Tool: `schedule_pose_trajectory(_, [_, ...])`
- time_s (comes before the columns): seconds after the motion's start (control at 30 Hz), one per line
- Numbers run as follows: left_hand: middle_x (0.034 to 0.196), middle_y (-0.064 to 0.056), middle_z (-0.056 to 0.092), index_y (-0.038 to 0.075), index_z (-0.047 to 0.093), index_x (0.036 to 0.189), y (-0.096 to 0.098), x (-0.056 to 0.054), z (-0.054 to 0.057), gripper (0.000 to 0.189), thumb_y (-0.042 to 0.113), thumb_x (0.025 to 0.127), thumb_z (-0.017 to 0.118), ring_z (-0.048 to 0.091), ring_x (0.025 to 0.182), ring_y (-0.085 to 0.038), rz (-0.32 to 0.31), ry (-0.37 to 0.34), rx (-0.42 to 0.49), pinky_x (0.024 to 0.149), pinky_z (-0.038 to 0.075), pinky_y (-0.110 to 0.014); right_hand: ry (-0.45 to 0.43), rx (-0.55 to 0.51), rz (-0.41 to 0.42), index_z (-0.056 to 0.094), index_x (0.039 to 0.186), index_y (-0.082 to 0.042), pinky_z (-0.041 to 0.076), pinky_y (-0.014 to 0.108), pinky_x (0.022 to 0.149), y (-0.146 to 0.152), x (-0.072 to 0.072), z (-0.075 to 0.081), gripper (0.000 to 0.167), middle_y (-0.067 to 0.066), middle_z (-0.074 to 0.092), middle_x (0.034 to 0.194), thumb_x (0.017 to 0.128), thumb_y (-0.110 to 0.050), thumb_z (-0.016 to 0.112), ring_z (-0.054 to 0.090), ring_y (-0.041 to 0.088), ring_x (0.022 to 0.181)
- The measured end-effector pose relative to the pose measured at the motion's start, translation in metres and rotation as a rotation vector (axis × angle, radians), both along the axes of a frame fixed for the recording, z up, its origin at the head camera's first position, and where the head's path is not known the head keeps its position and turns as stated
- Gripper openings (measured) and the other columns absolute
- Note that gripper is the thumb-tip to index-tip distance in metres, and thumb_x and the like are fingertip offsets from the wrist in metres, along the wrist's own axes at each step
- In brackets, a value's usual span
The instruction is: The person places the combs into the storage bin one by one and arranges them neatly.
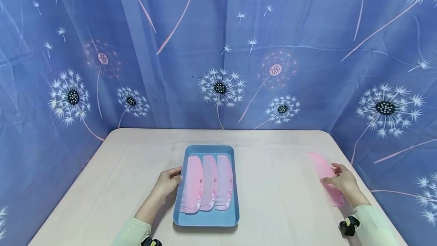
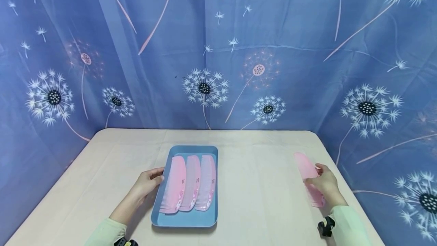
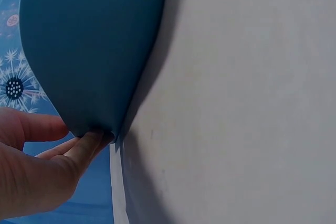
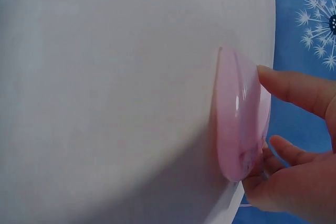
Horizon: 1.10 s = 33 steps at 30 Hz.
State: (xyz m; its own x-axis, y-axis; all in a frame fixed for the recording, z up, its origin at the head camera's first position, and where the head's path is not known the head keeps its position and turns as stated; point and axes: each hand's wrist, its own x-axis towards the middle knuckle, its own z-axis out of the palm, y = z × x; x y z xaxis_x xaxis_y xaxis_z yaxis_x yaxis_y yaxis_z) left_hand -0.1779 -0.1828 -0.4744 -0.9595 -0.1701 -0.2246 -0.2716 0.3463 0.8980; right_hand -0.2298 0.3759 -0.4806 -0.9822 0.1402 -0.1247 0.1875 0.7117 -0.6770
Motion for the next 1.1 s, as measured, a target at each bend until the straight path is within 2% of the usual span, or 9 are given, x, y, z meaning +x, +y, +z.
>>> schedule_pose_trajectory(0.17, [0.129, -0.026, 0.054, -0.006, 0.053, 0.131, 0.001, -0.001, -0.002, 0.041, 0.001, 0.091, 0.05, 0.049, 0.122, -0.042, 0.003, 0.002, 0.004, 0.102, 0.045, -0.048, -0.047, -0.011, -0.013, 0.027, 0.137, 0.016, 0.044, 0.059, 0.093, 0.0, 0.002, 0.0, 0.086, 0.044, 0.036, 0.129, 0.077, -0.021, 0.076, 0.042, 0.055, 0.114])
schedule_pose_trajectory(0.27, [0.129, -0.026, 0.055, -0.006, 0.053, 0.131, 0.001, -0.002, -0.003, 0.041, 0.001, 0.091, 0.05, 0.05, 0.122, -0.041, 0.004, 0.002, 0.006, 0.101, 0.046, -0.048, -0.043, -0.003, -0.023, 0.03, 0.136, 0.015, 0.051, 0.051, 0.084, 0.0, 0.002, 0.0, 0.083, 0.045, 0.039, 0.126, 0.077, -0.021, 0.075, 0.048, 0.052, 0.107])
schedule_pose_trajectory(0.37, [0.129, -0.026, 0.054, -0.006, 0.053, 0.131, 0.0, -0.002, -0.004, 0.041, 0.002, 0.091, 0.05, 0.05, 0.122, -0.041, 0.003, 0.002, 0.008, 0.101, 0.046, -0.048, -0.013, -0.028, -0.038, 0.033, 0.134, 0.017, 0.053, 0.036, 0.069, 0.0, 0.002, 0.0, 0.073, 0.042, 0.049, 0.115, 0.08, -0.015, 0.07, 0.058, 0.037, 0.087])
schedule_pose_trajectory(0.47, [0.129, -0.026, 0.054, -0.006, 0.053, 0.131, 0.0, -0.003, -0.003, 0.041, 0.002, 0.091, 0.05, 0.049, 0.122, -0.042, 0.0, 0.003, 0.005, 0.101, 0.046, -0.048, 0.022, -0.08, -0.032, 0.035, 0.132, 0.019, 0.05, 0.024, 0.058, 0.0, 0.002, 0.0, 0.062, 0.034, 0.059, 0.101, 0.084, -0.009, 0.063, 0.057, 0.015, 0.073])
schedule_pose_trajectory(0.53, [0.13, -0.027, 0.053, -0.006, 0.052, 0.132, 0.0, -0.003, -0.002, 0.041, 0.002, 0.091, 0.05, 0.049, 0.123, -0.042, 0.0, 0.001, 0.006, 0.102, 0.045, -0.048, 0.032, -0.133, -0.024, 0.036, 0.132, 0.02, 0.05, 0.02, 0.058, -0.001, 0.003, 0.001, 0.058, 0.029, 0.064, 0.099, 0.087, -0.007, 0.058, 0.056, 0.006, 0.07])
schedule_pose_trajectory(0.63, [0.131, -0.026, 0.053, -0.006, 0.052, 0.132, -0.001, -0.004, -0.001, 0.042, 0.002, 0.091, 0.05, 0.048, 0.124, -0.042, 0.003, -0.004, 0.007, 0.103, 0.044, -0.048, 0.032, -0.213, -0.004, 0.034, 0.133, 0.021, 0.052, 0.019, 0.062, -0.004, 0.004, 0.003, 0.056, 0.022, 0.067, 0.098, 0.089, -0.007, 0.055, 0.056, 0.0, 0.071])
schedule_pose_trajectory(0.93, [0.128, -0.027, 0.056, -0.007, 0.055, 0.129, -0.002, -0.001, -0.004, 0.04, 0.001, 0.09, 0.052, 0.049, 0.122, -0.043, -0.01, 0.025, -0.034, 0.101, 0.045, -0.049, 0.037, -0.43, 0.032, 0.031, 0.135, 0.021, 0.054, 0.016, 0.064, -0.016, 0.001, 0.002, 0.056, -0.01, 0.064, 0.083, 0.089, -0.001, 0.055, 0.058, -0.003, 0.072])
schedule_pose_trajectory(1.1, [0.127, -0.025, 0.056, -0.006, 0.056, 0.129, -0.001, 0.0, -0.003, 0.04, 0.002, 0.09, 0.052, 0.049, 0.122, -0.042, -0.007, 0.034, -0.026, 0.101, 0.046, -0.048, 0.049, -0.492, 0.05, 0.026, 0.137, 0.021, 0.054, 0.017, 0.065, -0.03, 0.001, 0.005, 0.06, -0.013, 0.062, 0.082, 0.089, 0.0, 0.057, 0.058, -0.002, 0.072])
